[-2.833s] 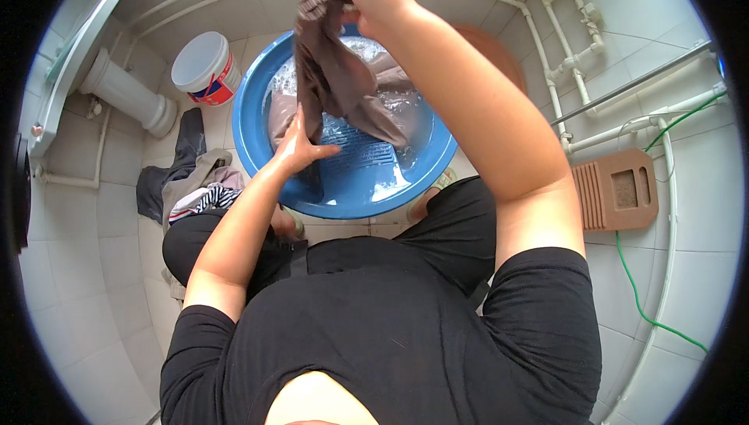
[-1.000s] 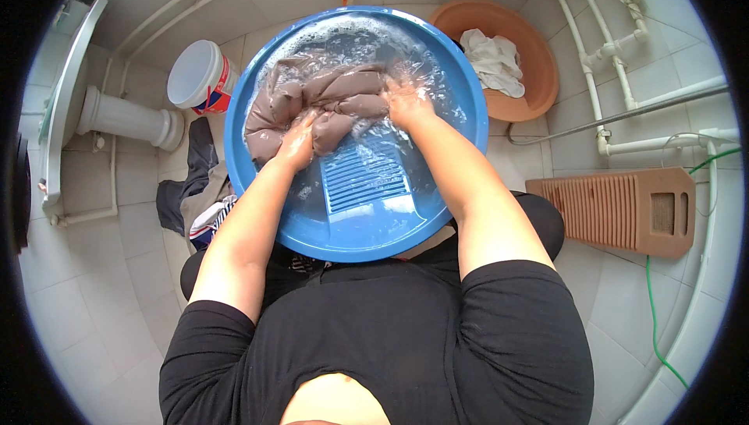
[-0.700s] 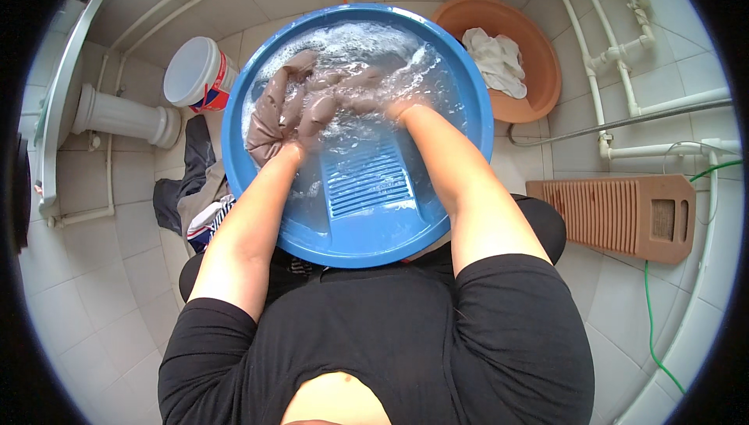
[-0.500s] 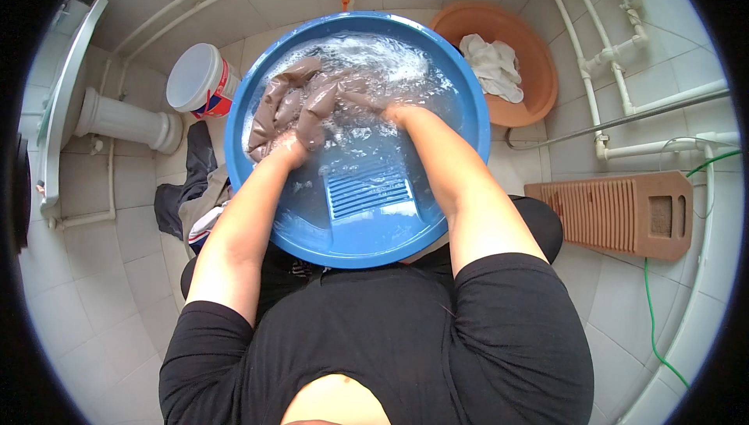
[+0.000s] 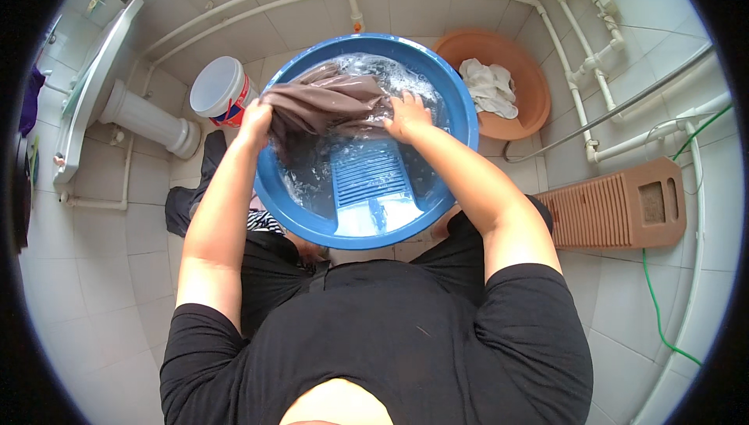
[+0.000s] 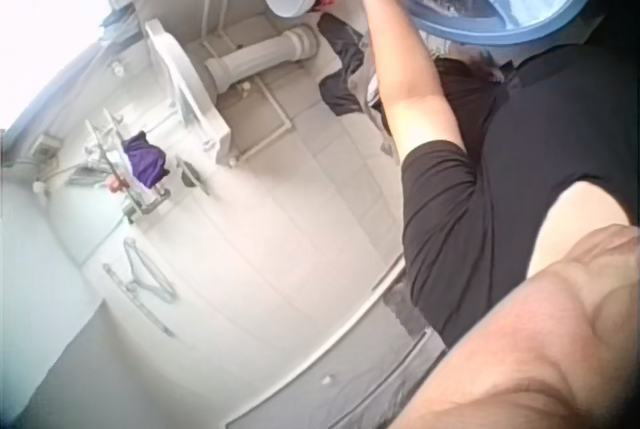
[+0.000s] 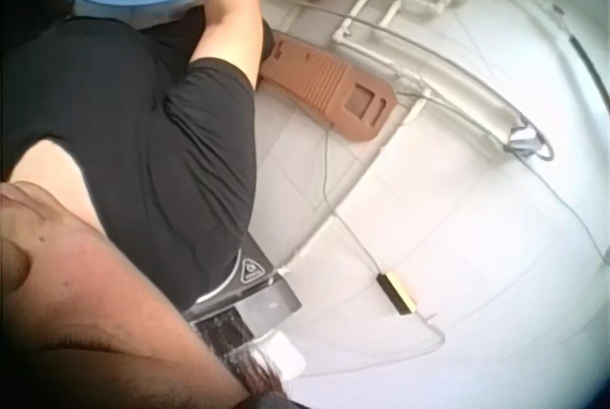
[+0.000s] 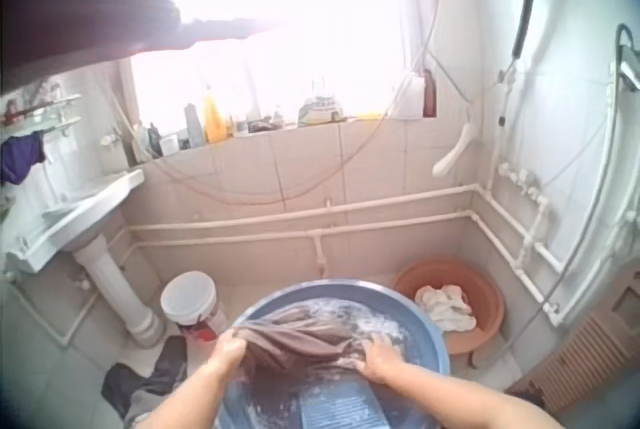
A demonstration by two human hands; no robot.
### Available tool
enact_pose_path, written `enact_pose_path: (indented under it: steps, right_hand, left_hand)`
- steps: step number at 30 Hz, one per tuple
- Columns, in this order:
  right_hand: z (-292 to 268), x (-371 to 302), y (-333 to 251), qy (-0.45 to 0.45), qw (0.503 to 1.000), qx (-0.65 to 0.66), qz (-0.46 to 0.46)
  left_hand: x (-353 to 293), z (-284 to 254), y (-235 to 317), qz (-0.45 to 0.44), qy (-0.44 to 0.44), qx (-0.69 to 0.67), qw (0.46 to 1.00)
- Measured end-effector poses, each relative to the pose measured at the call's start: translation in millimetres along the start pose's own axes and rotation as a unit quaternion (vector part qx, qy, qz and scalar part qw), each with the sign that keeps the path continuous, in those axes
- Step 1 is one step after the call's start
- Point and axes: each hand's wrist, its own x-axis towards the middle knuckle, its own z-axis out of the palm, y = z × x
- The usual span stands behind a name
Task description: The person washes clothes by hand in a blue basin filled with soapy water. They scrub a brown garment and then a black-and-white striped shirt, repeatedly rubbing the fabric against the basin's built-in washboard and wringing out the water.
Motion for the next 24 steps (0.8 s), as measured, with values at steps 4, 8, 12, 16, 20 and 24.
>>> enact_pose_path:
  steps: [4,8,12,16,20,24]
  right_hand:
    - [-8.2,-27.5,-30.4,0.078,0.994,-0.018,-0.072]
    - [-18.6,-35.2,-53.4,0.069,0.995,0.06,-0.031]
    - [-27.2,-27.4,-72.3,0.117,0.979,0.163,0.031]
    - [-26.8,-12.1,-84.8,0.122,0.969,0.204,0.07]
    - [-1.7,23.6,-68.8,0.173,0.899,0.402,0.01]
    - [-5.0,41.6,-39.2,0.178,0.56,0.809,0.017]
  left_hand:
    - [-34.7,20.6,81.5,0.051,-0.078,-0.254,0.963]
    - [-61.9,44.9,133.2,0.146,-0.171,-0.339,0.913]
    - [-109.9,64.1,166.6,0.149,-0.221,-0.435,0.86]
    - [-151.4,77.8,174.6,0.133,-0.269,-0.485,0.821]
    - [-172.1,74.3,163.8,0.121,-0.277,-0.533,0.79]
    - [-157.3,45.1,137.5,0.07,-0.253,-0.616,0.743]
